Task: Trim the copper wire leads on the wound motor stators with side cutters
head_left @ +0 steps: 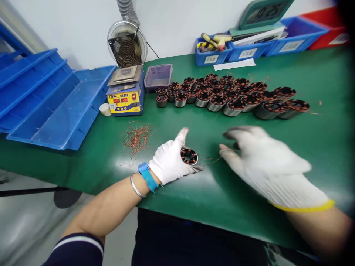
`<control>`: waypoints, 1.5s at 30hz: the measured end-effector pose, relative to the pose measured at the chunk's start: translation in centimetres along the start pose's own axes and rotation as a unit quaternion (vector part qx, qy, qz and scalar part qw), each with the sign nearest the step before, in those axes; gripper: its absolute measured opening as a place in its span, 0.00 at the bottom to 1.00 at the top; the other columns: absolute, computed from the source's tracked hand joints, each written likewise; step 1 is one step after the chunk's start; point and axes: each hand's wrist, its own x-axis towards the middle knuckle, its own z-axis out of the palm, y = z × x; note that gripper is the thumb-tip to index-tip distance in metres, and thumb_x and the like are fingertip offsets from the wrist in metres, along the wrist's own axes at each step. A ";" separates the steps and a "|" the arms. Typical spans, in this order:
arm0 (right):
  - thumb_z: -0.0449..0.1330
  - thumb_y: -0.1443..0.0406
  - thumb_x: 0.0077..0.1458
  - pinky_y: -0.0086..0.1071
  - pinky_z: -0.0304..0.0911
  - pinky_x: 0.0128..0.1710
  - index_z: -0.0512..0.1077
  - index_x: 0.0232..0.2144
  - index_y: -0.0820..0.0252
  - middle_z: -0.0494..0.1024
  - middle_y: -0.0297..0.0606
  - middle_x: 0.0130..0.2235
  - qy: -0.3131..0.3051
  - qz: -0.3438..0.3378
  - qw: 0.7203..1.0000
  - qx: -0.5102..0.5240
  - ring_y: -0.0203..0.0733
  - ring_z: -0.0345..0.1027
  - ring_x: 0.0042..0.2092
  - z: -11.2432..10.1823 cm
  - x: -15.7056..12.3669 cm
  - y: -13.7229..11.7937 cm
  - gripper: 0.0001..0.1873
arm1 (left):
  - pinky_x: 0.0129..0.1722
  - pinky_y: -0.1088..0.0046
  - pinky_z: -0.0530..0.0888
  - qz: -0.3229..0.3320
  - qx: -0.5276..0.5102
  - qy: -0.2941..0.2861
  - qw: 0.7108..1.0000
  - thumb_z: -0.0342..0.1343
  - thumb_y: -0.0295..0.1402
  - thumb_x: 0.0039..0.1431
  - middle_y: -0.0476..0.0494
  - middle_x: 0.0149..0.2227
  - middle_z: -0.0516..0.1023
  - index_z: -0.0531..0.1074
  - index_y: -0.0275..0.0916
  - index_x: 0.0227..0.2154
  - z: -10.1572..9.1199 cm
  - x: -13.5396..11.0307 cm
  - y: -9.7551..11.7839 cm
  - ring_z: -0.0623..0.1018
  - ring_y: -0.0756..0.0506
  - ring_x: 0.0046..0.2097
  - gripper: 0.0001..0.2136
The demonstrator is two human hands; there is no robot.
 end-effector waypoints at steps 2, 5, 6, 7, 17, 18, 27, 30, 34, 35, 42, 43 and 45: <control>0.57 0.50 0.54 0.41 0.66 0.29 0.72 0.48 0.61 0.74 0.54 0.54 0.083 -0.110 0.987 0.080 0.45 0.71 0.31 -0.3 -0.9 -0.1 0.26 | 0.46 0.56 0.76 0.011 0.026 -0.009 1.000 0.68 0.51 0.42 0.39 0.44 0.77 0.43 0.41 0.69 -0.1 0.0 -0.1 0.78 0.34 0.45 0.56; 0.56 0.50 0.57 0.34 0.67 0.26 0.68 0.55 0.62 0.74 0.50 0.55 0.017 -0.216 0.967 0.133 0.39 0.72 0.29 0.7 -2.4 -1.2 0.29 | 0.44 0.56 0.76 0.030 0.053 -0.014 0.998 0.66 0.49 0.46 0.38 0.44 0.77 0.44 0.42 0.69 -0.2 0.0 -0.3 0.78 0.34 0.45 0.51; 0.54 0.52 0.59 0.34 0.66 0.26 0.67 0.56 0.61 0.76 0.48 0.53 -0.013 -0.199 0.974 0.112 0.41 0.73 0.30 1.4 -2.7 -1.6 0.28 | 0.44 0.56 0.76 0.035 0.055 -0.015 0.998 0.65 0.48 0.47 0.38 0.45 0.77 0.45 0.43 0.69 -0.3 0.0 -0.3 0.78 0.34 0.45 0.50; 0.53 0.53 0.59 0.34 0.65 0.26 0.68 0.57 0.60 0.78 0.46 0.51 -0.041 -0.166 0.982 0.085 0.43 0.75 0.32 2.1 -2.8 -1.9 0.28 | 0.44 0.56 0.76 0.039 0.056 -0.015 0.998 0.64 0.47 0.48 0.38 0.46 0.77 0.45 0.43 0.68 -0.3 0.0 -0.4 0.78 0.34 0.45 0.48; 0.52 0.60 0.59 0.30 0.60 0.32 0.78 0.42 0.50 0.82 0.33 0.41 -0.223 -0.026 0.968 0.114 0.44 0.75 0.41 2.2 -0.7 -1.7 0.15 | 0.51 0.56 0.74 0.122 -0.013 0.030 0.992 0.66 0.47 0.47 0.38 0.47 0.77 0.62 0.36 0.60 -0.4 -0.3 -0.4 0.77 0.37 0.48 0.38; 0.52 0.60 0.58 0.30 0.60 0.32 0.78 0.41 0.50 0.82 0.33 0.41 -0.226 -0.022 0.966 0.124 0.44 0.75 0.41 2.0 -0.6 -1.7 0.15 | 0.51 0.59 0.74 0.145 -0.031 0.040 0.988 0.65 0.45 0.50 0.39 0.47 0.77 0.66 0.37 0.56 -0.4 -0.4 -0.3 0.77 0.39 0.48 0.32; 0.52 0.61 0.56 0.30 0.56 0.28 0.77 0.35 0.50 0.81 0.32 0.36 -0.248 -0.017 0.958 0.143 0.42 0.73 0.36 0.8 -0.8 -0.9 0.13 | 0.44 0.65 0.74 0.184 -0.033 0.037 0.982 0.56 0.29 0.55 0.43 0.39 0.76 0.70 0.38 0.39 -0.4 -0.7 1.0 0.74 0.44 0.41 0.09; 0.52 0.60 0.55 0.31 0.57 0.29 0.77 0.35 0.50 0.81 0.32 0.36 -0.247 -0.023 0.959 0.138 0.42 0.72 0.35 0.7 -0.8 -0.8 0.13 | 0.40 0.64 0.72 0.191 0.004 0.047 0.980 0.54 0.29 0.51 0.43 0.36 0.73 0.68 0.38 0.36 0.2 -0.5 1.2 0.71 0.43 0.39 0.08; 0.50 0.57 0.56 0.33 0.59 0.29 0.76 0.34 0.51 0.80 0.33 0.34 -0.265 -0.035 0.950 0.163 0.43 0.72 0.34 -0.1 -0.4 -0.2 0.15 | 0.39 0.63 0.71 0.200 0.049 0.061 0.977 0.50 0.31 0.53 0.42 0.35 0.71 0.67 0.39 0.32 1.1 -0.4 1.2 0.69 0.42 0.38 0.04; 0.50 0.55 0.57 0.34 0.61 0.30 0.76 0.35 0.51 0.80 0.34 0.36 -0.247 -0.037 0.952 0.175 0.44 0.73 0.34 -0.5 -0.3 0.1 0.16 | 0.39 0.63 0.71 0.199 0.056 0.063 0.976 0.50 0.31 0.53 0.42 0.36 0.70 0.67 0.39 0.32 1.3 -0.4 1.2 0.69 0.42 0.38 0.04; 0.57 0.46 0.48 0.41 0.69 0.44 0.70 0.54 0.53 0.71 0.42 0.58 -0.212 -0.023 0.939 0.271 0.54 0.72 0.50 -1.1 1.9 1.4 0.33 | 0.39 0.64 0.70 0.208 0.070 0.084 0.972 0.49 0.30 0.53 0.41 0.36 0.69 0.67 0.39 0.32 1.7 -0.5 1.1 0.68 0.42 0.39 0.04; 0.60 0.47 0.46 0.38 0.69 0.41 0.71 0.52 0.53 0.77 0.41 0.52 -0.281 -0.018 0.919 0.275 0.51 0.74 0.46 -0.7 2.2 1.3 0.32 | 0.39 0.64 0.70 0.210 0.074 0.088 0.971 0.49 0.31 0.54 0.41 0.36 0.69 0.66 0.39 0.32 1.8 -0.5 1.1 0.68 0.42 0.39 0.03; 0.63 0.48 0.45 0.32 0.67 0.31 0.76 0.41 0.54 0.81 0.37 0.37 -0.407 -0.014 0.870 0.279 0.44 0.74 0.34 0.1 2.7 1.0 0.24 | 0.38 0.64 0.70 0.211 0.083 0.093 0.970 0.49 0.31 0.54 0.41 0.36 0.69 0.66 0.39 0.31 1.8 -0.6 1.2 0.68 0.42 0.38 0.03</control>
